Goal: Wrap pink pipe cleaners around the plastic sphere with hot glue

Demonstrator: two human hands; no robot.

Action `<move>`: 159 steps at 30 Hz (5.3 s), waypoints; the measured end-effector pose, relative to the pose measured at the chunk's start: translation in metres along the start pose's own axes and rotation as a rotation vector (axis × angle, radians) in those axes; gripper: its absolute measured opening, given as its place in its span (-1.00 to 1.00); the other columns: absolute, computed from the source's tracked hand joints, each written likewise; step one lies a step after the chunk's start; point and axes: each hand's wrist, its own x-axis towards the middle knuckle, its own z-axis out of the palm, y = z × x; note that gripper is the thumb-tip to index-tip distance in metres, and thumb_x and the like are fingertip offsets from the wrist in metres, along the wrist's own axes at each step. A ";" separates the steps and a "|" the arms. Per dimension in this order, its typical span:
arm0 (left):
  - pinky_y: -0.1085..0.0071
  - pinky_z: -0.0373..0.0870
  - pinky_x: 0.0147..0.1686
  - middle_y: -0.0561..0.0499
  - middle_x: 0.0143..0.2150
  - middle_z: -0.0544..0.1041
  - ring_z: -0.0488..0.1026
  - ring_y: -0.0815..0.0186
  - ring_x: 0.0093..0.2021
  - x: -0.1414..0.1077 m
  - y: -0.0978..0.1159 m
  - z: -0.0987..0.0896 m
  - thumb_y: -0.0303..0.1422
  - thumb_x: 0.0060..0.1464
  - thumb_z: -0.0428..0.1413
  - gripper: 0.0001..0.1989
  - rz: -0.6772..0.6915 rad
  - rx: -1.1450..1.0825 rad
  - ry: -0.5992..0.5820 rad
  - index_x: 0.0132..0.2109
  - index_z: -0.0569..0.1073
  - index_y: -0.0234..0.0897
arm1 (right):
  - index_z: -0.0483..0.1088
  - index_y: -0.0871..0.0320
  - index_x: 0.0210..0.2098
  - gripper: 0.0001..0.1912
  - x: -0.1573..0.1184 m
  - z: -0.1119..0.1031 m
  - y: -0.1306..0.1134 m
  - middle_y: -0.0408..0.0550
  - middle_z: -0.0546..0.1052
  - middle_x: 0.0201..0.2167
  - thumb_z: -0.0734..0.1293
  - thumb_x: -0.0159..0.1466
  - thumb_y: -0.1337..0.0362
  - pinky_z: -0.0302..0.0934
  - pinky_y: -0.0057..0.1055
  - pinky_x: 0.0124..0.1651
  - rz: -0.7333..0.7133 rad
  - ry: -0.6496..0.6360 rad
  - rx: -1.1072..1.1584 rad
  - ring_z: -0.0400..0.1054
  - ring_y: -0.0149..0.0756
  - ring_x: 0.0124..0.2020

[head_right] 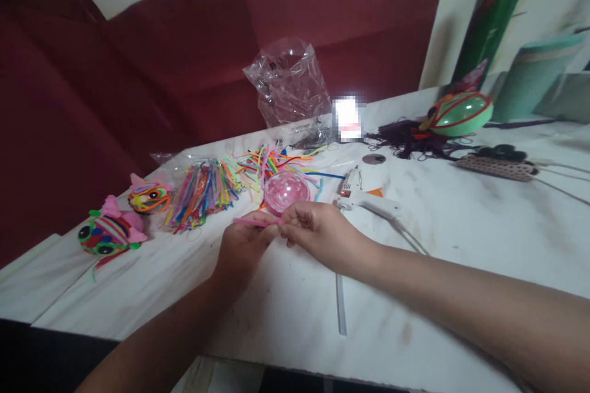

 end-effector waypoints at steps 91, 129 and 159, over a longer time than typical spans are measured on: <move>0.43 0.38 -0.39 0.00 -0.48 0.51 0.43 0.36 -0.46 0.000 -0.001 -0.006 -0.42 0.00 0.14 -0.90 0.319 0.250 0.021 -0.46 0.44 -0.29 | 0.39 0.14 -0.42 -0.83 0.000 -0.003 -0.001 -0.12 0.48 -0.54 0.23 0.24 0.26 0.19 -0.44 -0.44 -0.023 -0.053 -0.186 0.37 -0.33 -0.50; 0.40 0.38 -0.34 -0.01 -0.46 0.51 0.44 0.33 -0.41 -0.002 0.001 -0.004 -0.38 -0.03 0.16 -0.92 0.225 0.170 0.047 -0.44 0.47 -0.29 | 0.37 0.12 -0.46 -0.79 -0.005 0.002 -0.004 -0.17 0.44 -0.60 0.21 0.27 0.22 0.16 -0.48 -0.46 -0.069 0.056 -0.210 0.31 -0.38 -0.53; 0.44 0.33 -0.35 0.00 -0.45 0.50 0.41 0.36 -0.41 0.001 0.002 -0.011 -0.41 0.01 0.14 -0.91 0.284 0.231 -0.078 -0.43 0.48 -0.31 | 0.35 0.17 -0.49 -0.78 -0.003 -0.010 -0.006 -0.14 0.39 -0.60 0.18 0.24 0.30 0.06 -0.49 -0.50 -0.226 -0.011 -0.383 0.23 -0.41 -0.56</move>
